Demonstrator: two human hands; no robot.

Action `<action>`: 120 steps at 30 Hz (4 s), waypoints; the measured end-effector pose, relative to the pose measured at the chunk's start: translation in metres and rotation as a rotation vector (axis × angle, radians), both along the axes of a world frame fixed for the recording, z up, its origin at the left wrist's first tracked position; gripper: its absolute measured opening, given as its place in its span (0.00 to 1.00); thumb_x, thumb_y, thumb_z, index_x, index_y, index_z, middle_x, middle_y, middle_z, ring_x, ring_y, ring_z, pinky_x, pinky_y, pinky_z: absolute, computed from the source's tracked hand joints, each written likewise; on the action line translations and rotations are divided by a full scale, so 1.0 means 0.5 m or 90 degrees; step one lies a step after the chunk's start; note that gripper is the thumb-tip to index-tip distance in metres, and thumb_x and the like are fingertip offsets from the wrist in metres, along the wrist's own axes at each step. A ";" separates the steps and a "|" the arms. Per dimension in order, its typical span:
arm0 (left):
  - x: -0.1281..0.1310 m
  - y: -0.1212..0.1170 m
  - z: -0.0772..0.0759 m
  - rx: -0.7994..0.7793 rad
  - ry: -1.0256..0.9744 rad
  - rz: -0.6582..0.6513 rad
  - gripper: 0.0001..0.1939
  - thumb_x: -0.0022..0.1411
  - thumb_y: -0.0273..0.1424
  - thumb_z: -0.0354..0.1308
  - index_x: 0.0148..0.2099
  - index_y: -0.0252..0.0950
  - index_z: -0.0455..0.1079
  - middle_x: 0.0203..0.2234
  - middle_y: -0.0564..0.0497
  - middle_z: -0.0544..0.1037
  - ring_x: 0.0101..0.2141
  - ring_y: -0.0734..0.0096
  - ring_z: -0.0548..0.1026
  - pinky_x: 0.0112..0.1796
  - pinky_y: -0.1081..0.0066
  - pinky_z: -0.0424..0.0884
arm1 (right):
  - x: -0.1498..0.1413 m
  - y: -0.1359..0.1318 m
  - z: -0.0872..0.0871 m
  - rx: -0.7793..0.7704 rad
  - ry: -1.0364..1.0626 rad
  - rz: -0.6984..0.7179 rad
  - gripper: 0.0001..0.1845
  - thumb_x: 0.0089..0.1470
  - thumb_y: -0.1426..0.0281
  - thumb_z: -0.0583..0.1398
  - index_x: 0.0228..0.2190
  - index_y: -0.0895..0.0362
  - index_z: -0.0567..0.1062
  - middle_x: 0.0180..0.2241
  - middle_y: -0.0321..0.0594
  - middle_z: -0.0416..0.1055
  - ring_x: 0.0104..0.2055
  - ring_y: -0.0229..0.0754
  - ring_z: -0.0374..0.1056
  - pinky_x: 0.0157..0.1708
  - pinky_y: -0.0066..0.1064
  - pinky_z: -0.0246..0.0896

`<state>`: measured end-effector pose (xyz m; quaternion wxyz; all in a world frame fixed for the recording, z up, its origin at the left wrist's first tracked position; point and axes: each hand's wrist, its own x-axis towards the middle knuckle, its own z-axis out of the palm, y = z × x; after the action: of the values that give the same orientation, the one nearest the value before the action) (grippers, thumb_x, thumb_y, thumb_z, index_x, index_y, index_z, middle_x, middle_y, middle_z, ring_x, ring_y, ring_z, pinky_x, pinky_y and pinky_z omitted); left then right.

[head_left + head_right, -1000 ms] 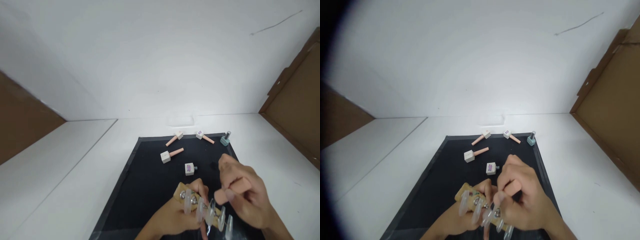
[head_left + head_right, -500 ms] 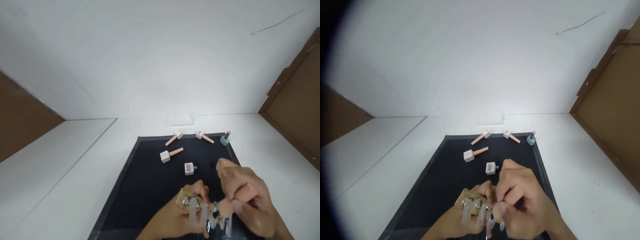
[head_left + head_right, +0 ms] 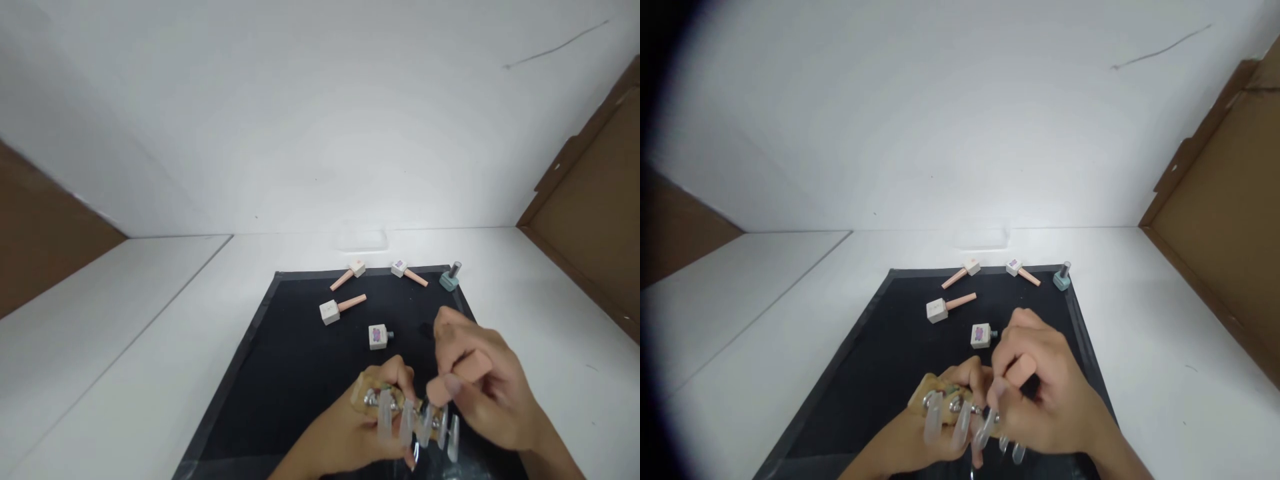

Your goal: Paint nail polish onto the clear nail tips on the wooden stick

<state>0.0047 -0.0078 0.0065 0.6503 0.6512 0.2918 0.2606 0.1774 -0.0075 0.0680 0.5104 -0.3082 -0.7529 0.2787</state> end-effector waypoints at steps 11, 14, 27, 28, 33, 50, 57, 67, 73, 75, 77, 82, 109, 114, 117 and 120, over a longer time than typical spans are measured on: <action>0.004 0.004 0.013 -0.079 -0.081 0.000 0.17 0.42 0.22 0.66 0.28 0.38 0.59 0.22 0.59 0.66 0.25 0.77 0.65 0.27 0.77 0.63 | -0.001 -0.002 0.002 -0.004 0.004 -0.008 0.10 0.47 0.80 0.55 0.22 0.54 0.60 0.17 0.29 0.57 0.22 0.35 0.53 0.22 0.27 0.49; 0.007 0.005 0.018 -0.062 -0.058 0.005 0.16 0.43 0.22 0.65 0.27 0.38 0.58 0.22 0.59 0.65 0.24 0.77 0.64 0.27 0.77 0.62 | 0.000 -0.003 0.004 -0.008 0.042 0.030 0.09 0.47 0.78 0.55 0.22 0.54 0.61 0.16 0.28 0.57 0.21 0.34 0.53 0.22 0.28 0.51; 0.007 0.008 0.029 -0.071 -0.041 0.005 0.13 0.45 0.21 0.60 0.27 0.38 0.58 0.23 0.60 0.65 0.24 0.79 0.62 0.28 0.77 0.59 | -0.003 0.000 0.007 -0.028 0.042 0.081 0.11 0.51 0.76 0.56 0.21 0.54 0.60 0.15 0.28 0.59 0.19 0.33 0.53 0.22 0.30 0.52; 0.010 0.009 0.032 -0.064 -0.034 0.007 0.13 0.44 0.20 0.60 0.27 0.38 0.58 0.23 0.60 0.64 0.24 0.79 0.62 0.29 0.77 0.59 | -0.002 0.001 0.008 -0.032 0.017 0.089 0.11 0.50 0.77 0.55 0.21 0.54 0.60 0.15 0.28 0.60 0.19 0.34 0.53 0.22 0.29 0.52; 0.011 0.002 0.021 -0.063 -0.039 -0.001 0.13 0.45 0.22 0.60 0.29 0.38 0.58 0.22 0.60 0.65 0.22 0.79 0.61 0.27 0.76 0.58 | 0.013 0.003 0.000 0.021 -0.037 -0.010 0.10 0.46 0.80 0.55 0.23 0.53 0.61 0.17 0.30 0.58 0.22 0.37 0.53 0.21 0.29 0.48; 0.008 -0.001 0.009 0.006 -0.036 0.015 0.13 0.48 0.25 0.60 0.30 0.38 0.57 0.23 0.60 0.63 0.22 0.80 0.60 0.25 0.76 0.55 | 0.016 0.002 0.004 -0.001 0.014 0.054 0.10 0.51 0.76 0.56 0.22 0.53 0.60 0.16 0.29 0.56 0.19 0.35 0.51 0.21 0.31 0.51; 0.014 -0.005 0.018 0.047 0.042 0.022 0.13 0.49 0.24 0.59 0.29 0.39 0.55 0.24 0.60 0.62 0.23 0.80 0.59 0.26 0.76 0.55 | 0.021 0.005 0.011 0.012 -0.088 0.069 0.11 0.44 0.81 0.53 0.22 0.53 0.60 0.15 0.30 0.61 0.20 0.37 0.54 0.21 0.30 0.52; 0.014 -0.007 0.031 0.015 0.081 0.029 0.12 0.47 0.24 0.58 0.29 0.39 0.55 0.24 0.59 0.64 0.24 0.78 0.60 0.28 0.75 0.57 | 0.023 0.006 0.005 0.013 -0.081 0.040 0.11 0.46 0.81 0.53 0.22 0.53 0.60 0.16 0.30 0.59 0.20 0.36 0.53 0.20 0.29 0.50; 0.010 -0.009 0.019 0.031 0.048 0.039 0.12 0.47 0.22 0.58 0.29 0.38 0.56 0.24 0.60 0.63 0.24 0.79 0.60 0.27 0.76 0.56 | 0.023 0.004 0.007 -0.018 -0.046 0.104 0.11 0.49 0.79 0.54 0.21 0.53 0.60 0.15 0.30 0.60 0.19 0.36 0.53 0.20 0.31 0.52; 0.008 -0.011 0.017 0.017 0.027 0.051 0.12 0.48 0.23 0.59 0.29 0.38 0.57 0.24 0.60 0.62 0.23 0.79 0.58 0.27 0.76 0.55 | 0.023 0.003 0.002 -0.019 -0.055 0.082 0.11 0.49 0.79 0.55 0.22 0.53 0.62 0.16 0.30 0.61 0.19 0.36 0.53 0.20 0.30 0.51; 0.005 -0.013 0.017 -0.013 -0.005 0.055 0.11 0.47 0.24 0.59 0.29 0.38 0.58 0.23 0.60 0.61 0.23 0.80 0.57 0.25 0.76 0.54 | 0.022 0.004 -0.003 -0.003 -0.020 0.022 0.10 0.52 0.78 0.56 0.23 0.53 0.64 0.17 0.31 0.60 0.21 0.37 0.54 0.20 0.29 0.50; 0.003 -0.012 0.033 -0.063 -0.027 0.059 0.12 0.44 0.20 0.58 0.28 0.38 0.58 0.22 0.60 0.63 0.23 0.79 0.59 0.27 0.76 0.57 | 0.011 0.008 -0.001 -0.001 0.043 0.088 0.15 0.62 0.63 0.53 0.24 0.54 0.64 0.16 0.30 0.58 0.20 0.36 0.53 0.21 0.30 0.53; -0.020 -0.034 0.009 0.097 -0.109 0.128 0.10 0.55 0.26 0.57 0.30 0.39 0.57 0.22 0.58 0.62 0.20 0.79 0.61 0.22 0.77 0.55 | 0.012 0.003 0.000 -0.351 0.286 0.104 0.12 0.45 0.61 0.71 0.20 0.53 0.77 0.21 0.34 0.68 0.23 0.35 0.62 0.22 0.26 0.58; -0.015 -0.036 0.033 0.115 -0.085 0.160 0.11 0.53 0.26 0.57 0.29 0.39 0.56 0.20 0.58 0.62 0.19 0.77 0.63 0.22 0.76 0.56 | 0.014 -0.003 -0.004 -0.295 0.277 0.054 0.12 0.49 0.59 0.68 0.24 0.53 0.76 0.24 0.34 0.67 0.25 0.35 0.63 0.23 0.25 0.59; -0.013 -0.037 0.038 0.099 -0.081 0.155 0.11 0.52 0.26 0.57 0.28 0.40 0.55 0.20 0.59 0.61 0.19 0.78 0.62 0.22 0.75 0.55 | 0.003 -0.009 -0.007 -0.200 0.216 0.012 0.14 0.53 0.58 0.65 0.24 0.53 0.74 0.24 0.33 0.67 0.26 0.35 0.62 0.25 0.26 0.59; -0.014 -0.036 0.032 0.104 -0.069 0.156 0.11 0.50 0.25 0.57 0.27 0.39 0.55 0.20 0.59 0.60 0.19 0.78 0.59 0.22 0.75 0.53 | -0.009 -0.014 -0.007 -0.128 0.141 0.020 0.17 0.58 0.58 0.61 0.22 0.54 0.69 0.23 0.31 0.66 0.26 0.34 0.61 0.26 0.25 0.58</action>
<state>-0.0021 -0.0255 0.0226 0.5735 0.6463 0.3112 0.3956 0.1727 -0.0144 0.0647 0.5524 -0.3131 -0.6653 0.3927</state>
